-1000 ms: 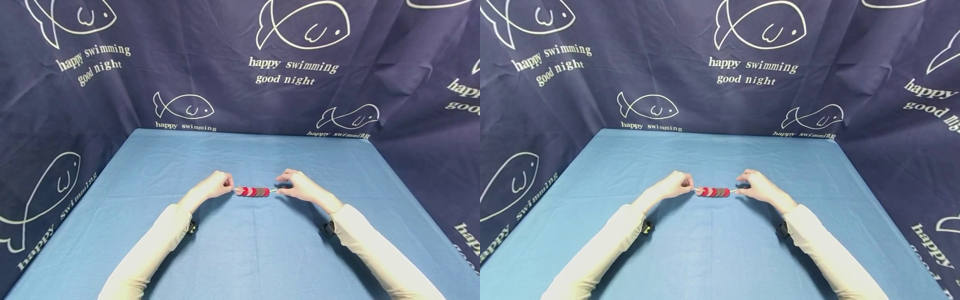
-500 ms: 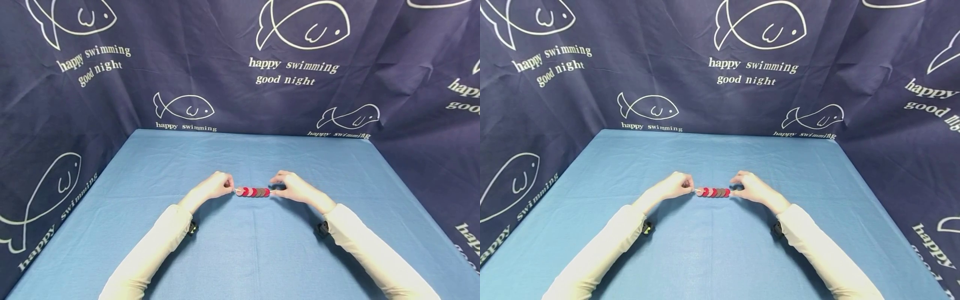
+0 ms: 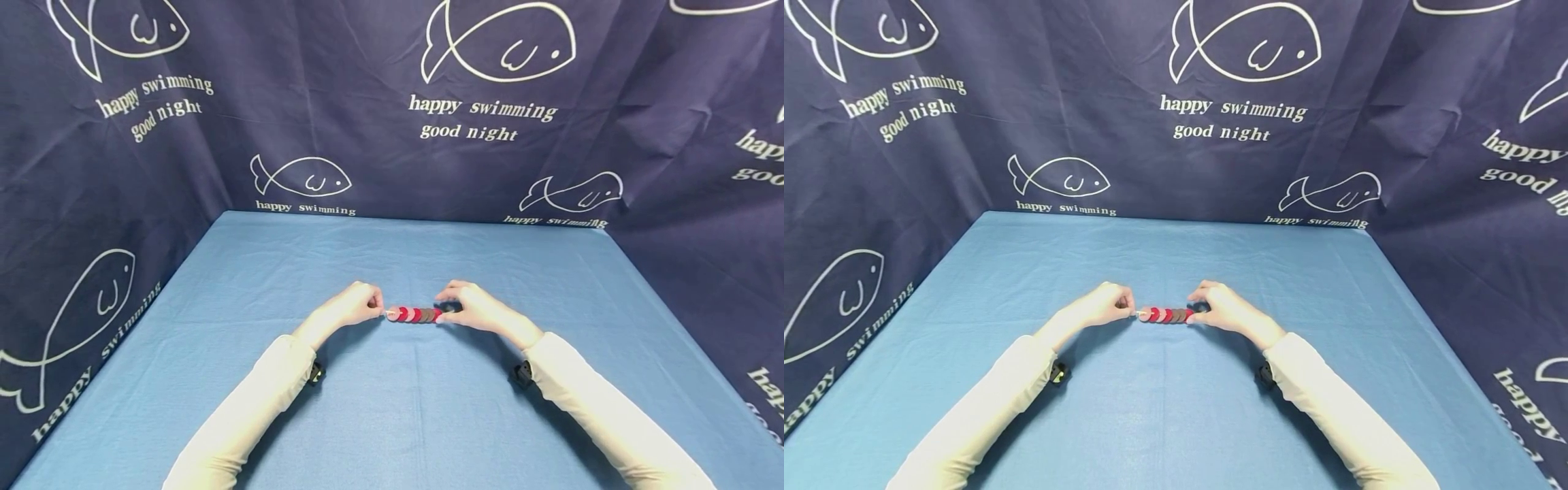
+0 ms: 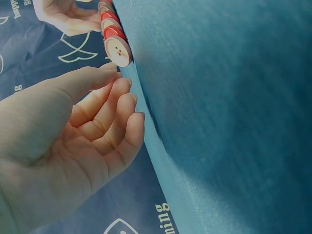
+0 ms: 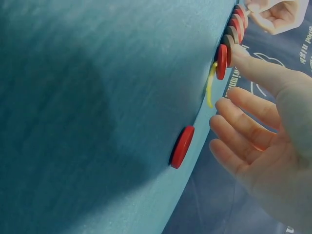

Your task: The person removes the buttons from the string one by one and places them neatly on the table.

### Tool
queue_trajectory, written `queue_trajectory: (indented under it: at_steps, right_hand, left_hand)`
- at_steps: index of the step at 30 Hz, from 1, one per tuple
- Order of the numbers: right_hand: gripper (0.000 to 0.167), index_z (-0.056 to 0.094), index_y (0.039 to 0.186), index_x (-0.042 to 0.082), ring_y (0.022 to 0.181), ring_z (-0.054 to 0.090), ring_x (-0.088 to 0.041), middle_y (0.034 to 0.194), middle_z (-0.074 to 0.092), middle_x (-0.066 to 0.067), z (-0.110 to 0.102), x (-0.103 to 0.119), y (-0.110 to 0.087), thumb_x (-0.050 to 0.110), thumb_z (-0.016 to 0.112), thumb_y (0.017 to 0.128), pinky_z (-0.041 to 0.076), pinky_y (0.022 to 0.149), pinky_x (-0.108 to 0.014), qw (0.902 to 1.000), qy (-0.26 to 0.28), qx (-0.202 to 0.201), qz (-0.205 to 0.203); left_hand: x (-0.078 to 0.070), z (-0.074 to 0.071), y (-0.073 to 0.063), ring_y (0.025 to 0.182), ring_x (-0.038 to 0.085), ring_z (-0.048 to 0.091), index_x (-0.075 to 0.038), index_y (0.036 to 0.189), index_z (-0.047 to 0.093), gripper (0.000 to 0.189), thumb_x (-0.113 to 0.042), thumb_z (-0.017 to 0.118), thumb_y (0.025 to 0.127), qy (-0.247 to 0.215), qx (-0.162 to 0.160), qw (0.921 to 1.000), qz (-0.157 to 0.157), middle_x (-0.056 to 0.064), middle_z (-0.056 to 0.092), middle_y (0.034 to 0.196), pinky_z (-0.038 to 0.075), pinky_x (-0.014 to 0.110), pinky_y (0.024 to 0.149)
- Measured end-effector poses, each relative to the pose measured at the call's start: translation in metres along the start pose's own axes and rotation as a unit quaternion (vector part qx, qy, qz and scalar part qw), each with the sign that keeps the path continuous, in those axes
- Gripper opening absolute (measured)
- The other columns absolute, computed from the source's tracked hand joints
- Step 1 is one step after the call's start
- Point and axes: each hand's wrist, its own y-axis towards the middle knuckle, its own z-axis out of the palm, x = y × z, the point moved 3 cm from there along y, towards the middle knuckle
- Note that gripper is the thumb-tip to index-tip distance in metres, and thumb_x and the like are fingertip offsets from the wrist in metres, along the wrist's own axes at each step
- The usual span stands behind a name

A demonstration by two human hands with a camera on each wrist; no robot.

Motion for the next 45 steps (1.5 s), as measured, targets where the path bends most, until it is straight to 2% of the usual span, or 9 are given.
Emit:
queue_trajectory:
  at_steps: [8, 19, 30, 45]
  right_hand:
    - [0.037, 0.069, 0.103, 0.002, 0.082, 0.057, -0.022, 0.092, 0.063, -0.009, 0.0043, 0.0022, 0.0011, 0.025, 0.077, 0.075, 0.047, 0.075, -0.036, 0.9998, 0.001, -0.006, -0.02]
    - [0.036, 0.069, 0.102, 0.002, 0.08, 0.057, -0.02, 0.09, 0.062, -0.007, 0.0085, 0.0021, 0.0019, 0.024, 0.078, 0.075, 0.047, 0.074, -0.033, 0.9997, 0.001, -0.001, -0.026]
    - [0.032, 0.07, 0.099, 0.004, 0.079, 0.056, -0.02, 0.089, 0.059, -0.006, 0.0093, 0.0047, 0.0021, 0.023, 0.078, 0.074, 0.045, 0.073, -0.032, 0.9996, 0.007, 0.001, -0.027]
    - [0.023, 0.07, 0.099, 0.004, 0.074, 0.051, -0.017, 0.084, 0.058, -0.005, 0.0091, 0.0073, 0.0029, 0.012, 0.073, 0.078, 0.042, 0.068, -0.026, 0.9994, -0.001, 0.001, -0.036]
  left_hand:
    - [-0.0014, -0.0005, -0.0009, 0.063, 0.006, 0.049, -0.008, 0.077, 0.064, 0.009, -0.01, 0.065, 0.085, -0.003, 0.009, 1.0, -0.002, 0.001, 0.064, 0.073, 0.045, 0.021, 0.064]
    - [-0.0019, -0.0002, -0.0017, 0.065, 0.007, 0.052, -0.007, 0.076, 0.064, 0.008, -0.01, 0.067, 0.083, 0.007, 0.003, 1.0, 0.006, 0.002, 0.065, 0.073, 0.046, 0.021, 0.065]
    - [-0.0028, -0.0004, -0.0011, 0.063, 0.006, 0.048, -0.008, 0.075, 0.063, 0.009, -0.009, 0.066, 0.084, 0.005, 0.009, 0.9999, -0.003, 0.0, 0.063, 0.071, 0.043, 0.02, 0.064]
    - [-0.002, -0.0003, -0.0024, 0.061, 0.006, 0.046, -0.008, 0.075, 0.062, 0.01, -0.008, 0.064, 0.084, 0.001, 0.003, 1.0, 0.002, 0.0, 0.06, 0.07, 0.042, 0.02, 0.062]
